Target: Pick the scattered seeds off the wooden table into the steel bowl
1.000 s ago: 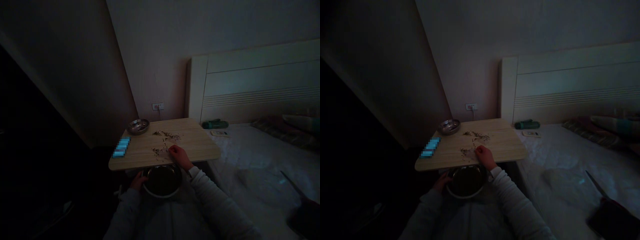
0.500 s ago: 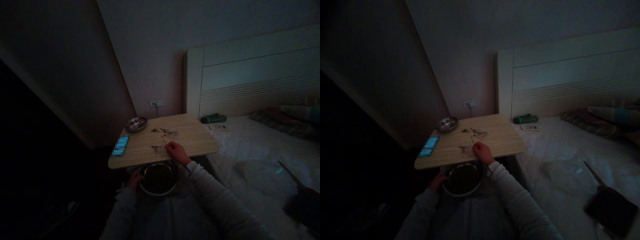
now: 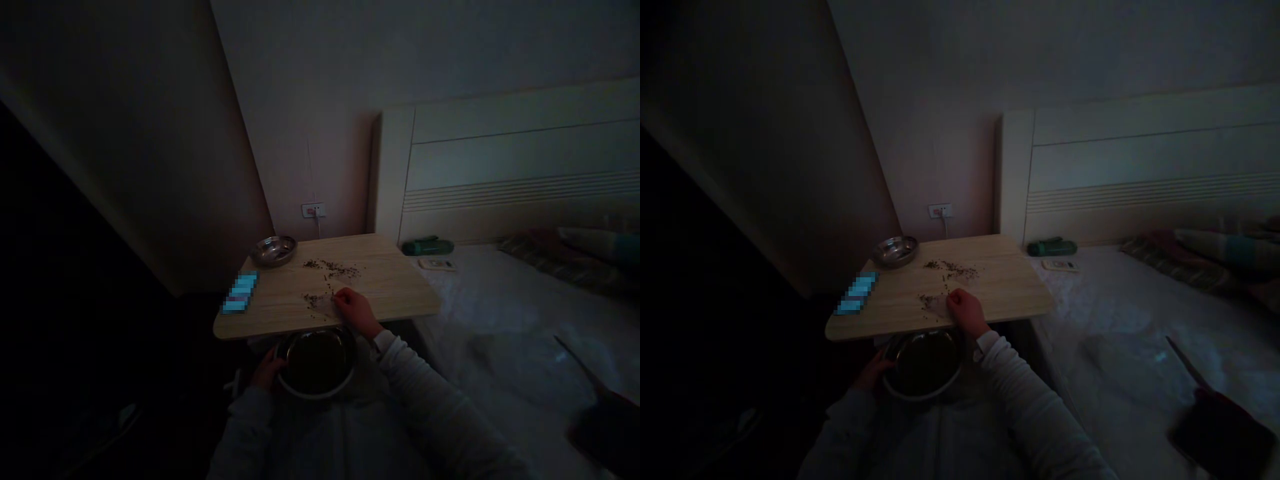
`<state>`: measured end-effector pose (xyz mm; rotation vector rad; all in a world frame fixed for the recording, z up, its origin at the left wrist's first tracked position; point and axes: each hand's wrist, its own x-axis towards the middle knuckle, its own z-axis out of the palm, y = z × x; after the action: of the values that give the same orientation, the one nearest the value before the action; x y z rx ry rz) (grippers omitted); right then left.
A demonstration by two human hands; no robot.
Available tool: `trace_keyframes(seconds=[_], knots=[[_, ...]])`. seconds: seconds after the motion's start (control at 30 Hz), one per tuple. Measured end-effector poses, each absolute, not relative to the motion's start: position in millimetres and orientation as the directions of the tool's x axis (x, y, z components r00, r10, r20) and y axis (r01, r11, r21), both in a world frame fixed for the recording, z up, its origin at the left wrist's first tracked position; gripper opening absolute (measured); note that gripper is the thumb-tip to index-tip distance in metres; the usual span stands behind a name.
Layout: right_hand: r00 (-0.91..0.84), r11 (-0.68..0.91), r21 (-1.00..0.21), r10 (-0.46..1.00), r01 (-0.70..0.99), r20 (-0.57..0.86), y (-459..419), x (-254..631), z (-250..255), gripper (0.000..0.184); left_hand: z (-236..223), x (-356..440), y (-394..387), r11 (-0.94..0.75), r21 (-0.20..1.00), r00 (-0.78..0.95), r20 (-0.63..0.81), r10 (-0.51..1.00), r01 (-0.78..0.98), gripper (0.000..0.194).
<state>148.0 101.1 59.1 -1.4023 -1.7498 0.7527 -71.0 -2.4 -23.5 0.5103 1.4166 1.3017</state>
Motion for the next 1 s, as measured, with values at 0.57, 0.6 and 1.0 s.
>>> trace_keyframes(seconds=[0.57,0.6,1.0], knots=[[-0.267,0.281,-0.678,0.955,0.68,0.129,111.1,130.6,71.2,0.016,-15.3,-74.0,2.0,0.325,0.856,-0.265,-0.449,0.853,-0.402,0.036],[-0.297,0.301,-0.673,0.946,0.675,0.125,111.9,131.1,71.2,0.016,-15.1,-73.0,2.8,0.323,0.861,-0.279,-0.447,0.85,-0.394,0.035],[-0.479,0.385,-0.751,0.872,0.537,0.104,96.7,131.9,63.6,0.014,-9.6,-64.4,3.0,0.303,0.884,-0.305,-0.417,0.856,-0.356,0.033]])
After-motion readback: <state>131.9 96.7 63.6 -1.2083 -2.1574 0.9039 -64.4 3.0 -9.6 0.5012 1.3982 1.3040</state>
